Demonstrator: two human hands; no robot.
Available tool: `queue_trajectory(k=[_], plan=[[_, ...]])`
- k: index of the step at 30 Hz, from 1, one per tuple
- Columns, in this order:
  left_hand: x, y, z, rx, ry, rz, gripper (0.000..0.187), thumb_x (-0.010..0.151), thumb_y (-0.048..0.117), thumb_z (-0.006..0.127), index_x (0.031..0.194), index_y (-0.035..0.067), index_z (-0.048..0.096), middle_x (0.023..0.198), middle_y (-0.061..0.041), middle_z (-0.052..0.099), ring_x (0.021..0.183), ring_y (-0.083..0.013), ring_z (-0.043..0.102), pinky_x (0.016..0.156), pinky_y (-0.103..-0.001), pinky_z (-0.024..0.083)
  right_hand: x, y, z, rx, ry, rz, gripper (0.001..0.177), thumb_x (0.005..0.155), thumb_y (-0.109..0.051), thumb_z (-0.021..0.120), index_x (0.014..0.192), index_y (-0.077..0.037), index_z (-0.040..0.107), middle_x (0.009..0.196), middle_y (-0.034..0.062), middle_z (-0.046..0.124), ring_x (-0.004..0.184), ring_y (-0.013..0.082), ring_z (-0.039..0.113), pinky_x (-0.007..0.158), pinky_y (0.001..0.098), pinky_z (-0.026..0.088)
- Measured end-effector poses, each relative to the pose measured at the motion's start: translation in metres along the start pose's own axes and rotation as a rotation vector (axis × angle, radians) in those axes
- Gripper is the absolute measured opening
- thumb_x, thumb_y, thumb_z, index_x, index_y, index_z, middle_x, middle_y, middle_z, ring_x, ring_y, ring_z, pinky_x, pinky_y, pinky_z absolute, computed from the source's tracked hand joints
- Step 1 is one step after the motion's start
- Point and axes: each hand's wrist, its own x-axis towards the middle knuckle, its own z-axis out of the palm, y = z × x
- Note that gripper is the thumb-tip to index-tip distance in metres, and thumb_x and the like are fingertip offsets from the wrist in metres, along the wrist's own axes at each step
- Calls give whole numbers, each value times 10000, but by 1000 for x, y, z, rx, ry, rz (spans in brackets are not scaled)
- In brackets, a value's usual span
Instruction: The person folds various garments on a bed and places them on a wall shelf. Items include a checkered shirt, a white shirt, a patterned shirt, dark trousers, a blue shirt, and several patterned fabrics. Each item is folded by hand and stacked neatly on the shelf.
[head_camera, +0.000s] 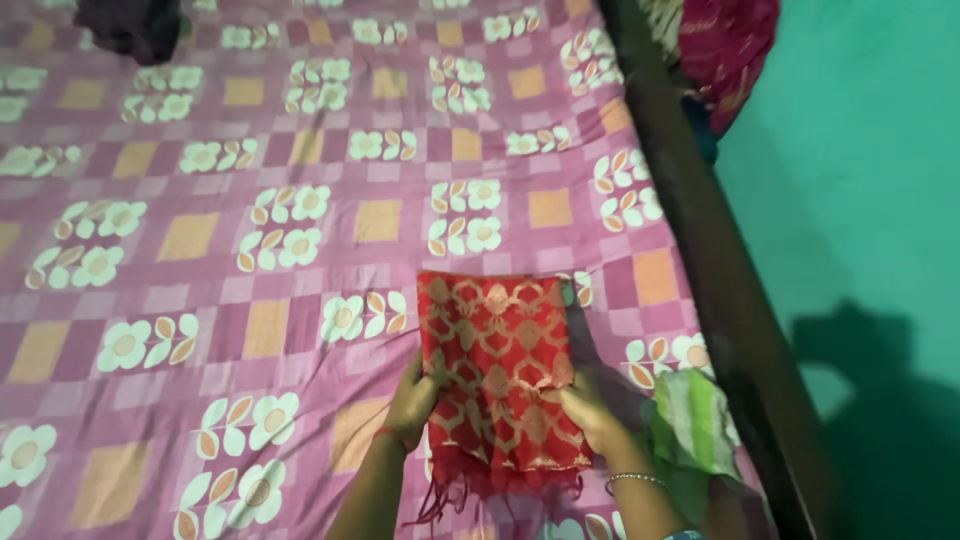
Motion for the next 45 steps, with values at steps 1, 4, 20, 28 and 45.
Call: queue_trajectory(k=[1,4,20,28,45], plan=[[-5,7,4,-27,-16,5,605,854,5,518,1456,60,515,1193,-125,692,990,-219,694,850,-365,587,-9,-9,-4,17,-16,-80,397,891,-107,625,1283,-56,672,1186,86,749,1082,201,688,924,369,559],[-26,36,24,-74,-58,37,634,812,-37,492,1439,55,513,1188,-126,683,989,-221,691,845,-375,587,-41,-46,-14,67,-26,-175,380,913,-68,559,1275,-55,674,1184,99,755,1080,208,699,915,368,569],[-202,279,174,6,-235,423,637,806,-65,495,1437,21,477,1184,-180,689,979,-256,697,870,-367,589,-310,-252,-98,-158,277,-604,347,825,8,600,1159,-25,688,1071,109,769,973,192,713,860,341,552],[-310,351,239,-48,-409,503,502,822,-30,475,1321,-10,531,1098,-162,664,915,-262,703,807,-397,610,-445,-294,-130,-148,454,-736,328,813,4,609,1125,17,707,1005,120,769,905,205,710,810,369,566],[-404,349,314,-30,-749,478,686,762,-98,459,1419,78,547,1063,-127,647,845,-223,661,777,-374,580,-626,-241,-135,-126,826,-660,383,809,11,582,1178,32,686,1048,154,763,931,244,719,826,395,573]])
